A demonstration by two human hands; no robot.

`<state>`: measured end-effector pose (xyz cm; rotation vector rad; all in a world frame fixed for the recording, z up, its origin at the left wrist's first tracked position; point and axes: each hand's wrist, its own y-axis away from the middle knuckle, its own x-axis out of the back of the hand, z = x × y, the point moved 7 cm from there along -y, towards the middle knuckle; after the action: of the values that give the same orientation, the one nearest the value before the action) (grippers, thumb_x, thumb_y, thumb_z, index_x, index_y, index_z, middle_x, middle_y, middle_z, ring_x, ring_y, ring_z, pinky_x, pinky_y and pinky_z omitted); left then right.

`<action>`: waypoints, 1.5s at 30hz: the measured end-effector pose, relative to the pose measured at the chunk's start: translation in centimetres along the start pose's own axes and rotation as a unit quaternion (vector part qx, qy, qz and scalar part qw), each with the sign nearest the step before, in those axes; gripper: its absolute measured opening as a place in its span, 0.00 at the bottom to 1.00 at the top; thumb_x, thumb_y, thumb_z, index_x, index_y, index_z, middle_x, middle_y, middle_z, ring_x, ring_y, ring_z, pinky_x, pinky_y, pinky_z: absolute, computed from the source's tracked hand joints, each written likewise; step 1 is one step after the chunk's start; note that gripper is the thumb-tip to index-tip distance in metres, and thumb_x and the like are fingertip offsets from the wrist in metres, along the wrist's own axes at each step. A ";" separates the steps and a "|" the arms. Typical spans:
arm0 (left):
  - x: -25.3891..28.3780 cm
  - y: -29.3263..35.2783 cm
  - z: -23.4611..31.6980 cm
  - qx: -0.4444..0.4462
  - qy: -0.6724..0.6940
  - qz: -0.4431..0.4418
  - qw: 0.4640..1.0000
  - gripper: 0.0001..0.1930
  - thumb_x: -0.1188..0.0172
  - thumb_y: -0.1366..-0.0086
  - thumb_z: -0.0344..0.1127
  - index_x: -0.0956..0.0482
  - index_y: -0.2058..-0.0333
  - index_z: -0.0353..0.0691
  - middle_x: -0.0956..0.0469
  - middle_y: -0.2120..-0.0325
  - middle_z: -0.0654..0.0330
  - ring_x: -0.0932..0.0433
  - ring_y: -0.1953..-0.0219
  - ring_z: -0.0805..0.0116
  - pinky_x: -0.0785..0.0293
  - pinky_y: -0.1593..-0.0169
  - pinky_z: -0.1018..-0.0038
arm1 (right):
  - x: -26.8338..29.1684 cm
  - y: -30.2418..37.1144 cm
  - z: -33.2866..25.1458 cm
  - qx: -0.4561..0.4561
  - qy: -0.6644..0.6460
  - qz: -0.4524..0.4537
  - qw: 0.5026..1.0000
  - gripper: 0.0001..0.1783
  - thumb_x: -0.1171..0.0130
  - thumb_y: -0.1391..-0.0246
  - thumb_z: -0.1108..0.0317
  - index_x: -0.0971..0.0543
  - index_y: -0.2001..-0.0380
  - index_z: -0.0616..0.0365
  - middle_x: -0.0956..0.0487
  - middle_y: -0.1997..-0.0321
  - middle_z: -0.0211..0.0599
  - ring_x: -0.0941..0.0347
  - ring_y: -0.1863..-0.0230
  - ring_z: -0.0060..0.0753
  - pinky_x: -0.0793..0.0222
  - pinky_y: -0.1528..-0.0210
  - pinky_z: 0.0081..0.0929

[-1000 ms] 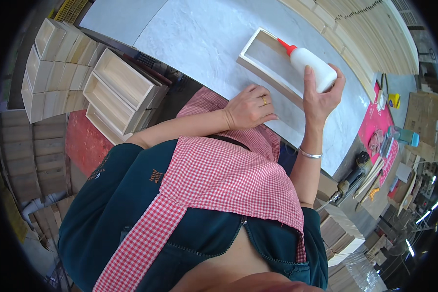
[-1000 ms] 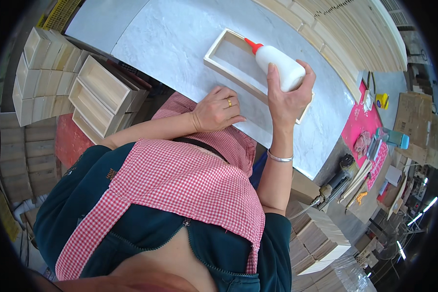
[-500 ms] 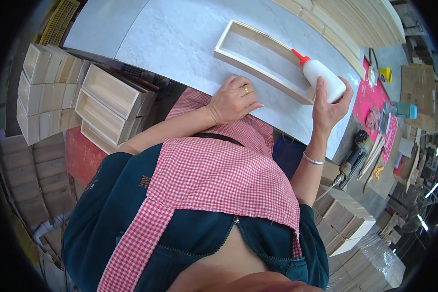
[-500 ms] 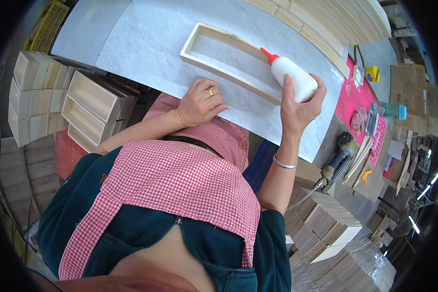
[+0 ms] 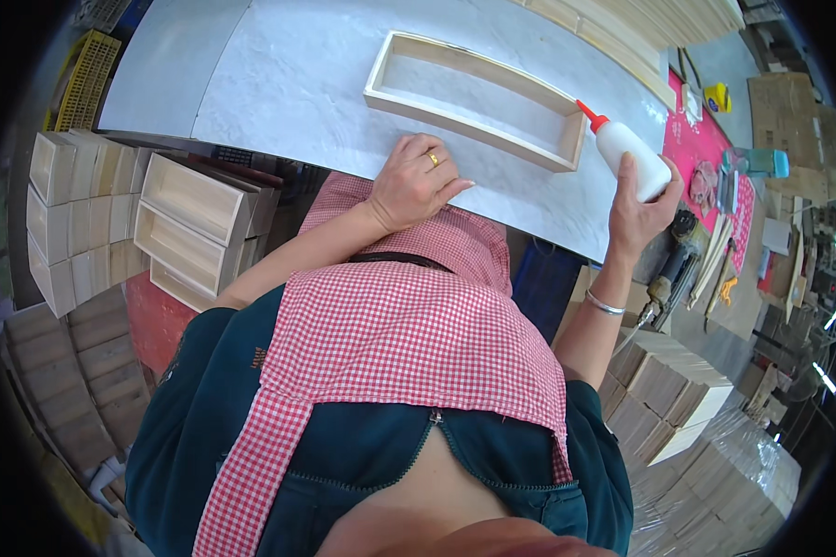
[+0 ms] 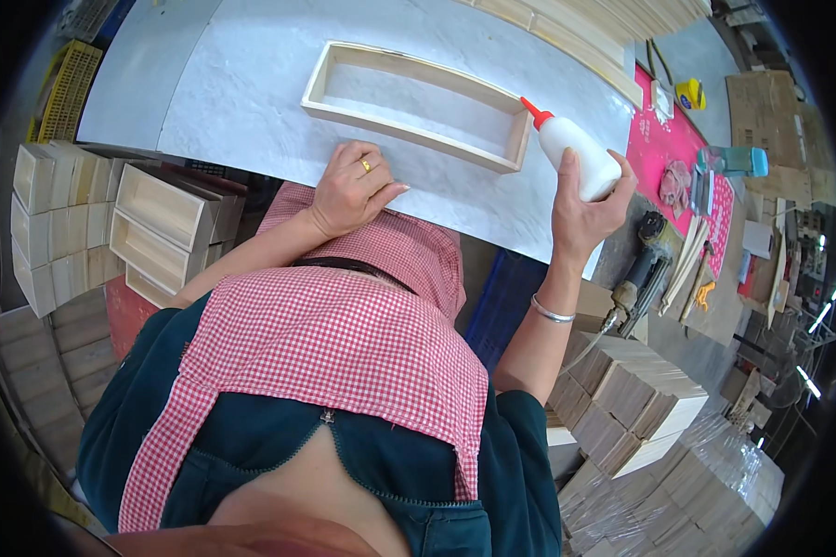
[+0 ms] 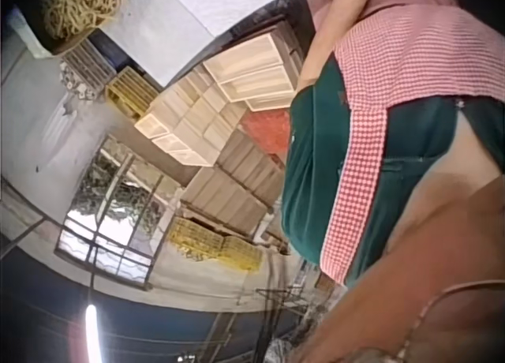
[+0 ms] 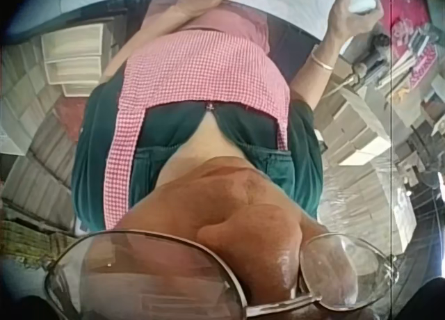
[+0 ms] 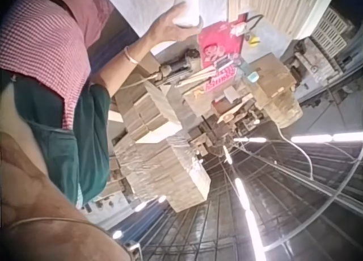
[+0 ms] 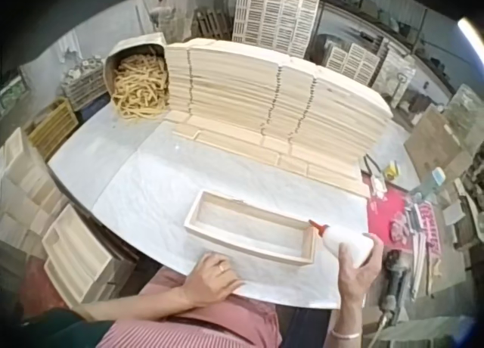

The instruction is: Assembling wooden boxes by applying glue to wooden planks and fastening them together using a pneumatic nail gun.

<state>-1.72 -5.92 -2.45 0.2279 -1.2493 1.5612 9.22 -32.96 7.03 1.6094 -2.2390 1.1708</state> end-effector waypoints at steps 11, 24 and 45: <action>0.1 -0.2 0.4 -0.002 -0.019 -0.005 1.000 0.12 0.35 0.35 0.41 0.24 0.74 0.44 0.24 0.70 0.64 0.28 0.57 0.64 0.32 0.48 0.68 | 2.1 0.8 0.9 -0.016 0.010 0.016 1.000 0.26 0.26 0.48 0.61 0.25 0.50 0.60 0.20 0.56 0.45 0.22 0.59 0.39 0.24 0.56 0.33; 0.7 -0.3 0.2 0.000 -0.004 0.010 1.000 0.11 0.33 0.37 0.40 0.22 0.74 0.44 0.24 0.71 0.65 0.26 0.58 0.64 0.33 0.47 0.67 | 5.5 4.9 -1.3 -0.050 0.032 -0.025 0.998 0.26 0.27 0.47 0.63 0.26 0.50 0.61 0.21 0.58 0.43 0.24 0.62 0.35 0.25 0.59 0.30; 0.3 0.7 -0.9 -0.008 0.029 0.019 0.999 0.14 0.34 0.37 0.48 0.17 0.75 0.47 0.24 0.71 0.67 0.29 0.59 0.67 0.33 0.47 0.67 | -11.7 8.3 -11.9 0.039 -0.171 -0.175 0.969 0.30 0.27 0.48 0.65 0.30 0.47 0.60 0.23 0.57 0.45 0.22 0.62 0.39 0.24 0.62 0.30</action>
<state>-1.99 -4.98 -3.06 0.1481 -1.2267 1.5789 3.28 -15.42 4.92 2.2741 -1.9769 0.9546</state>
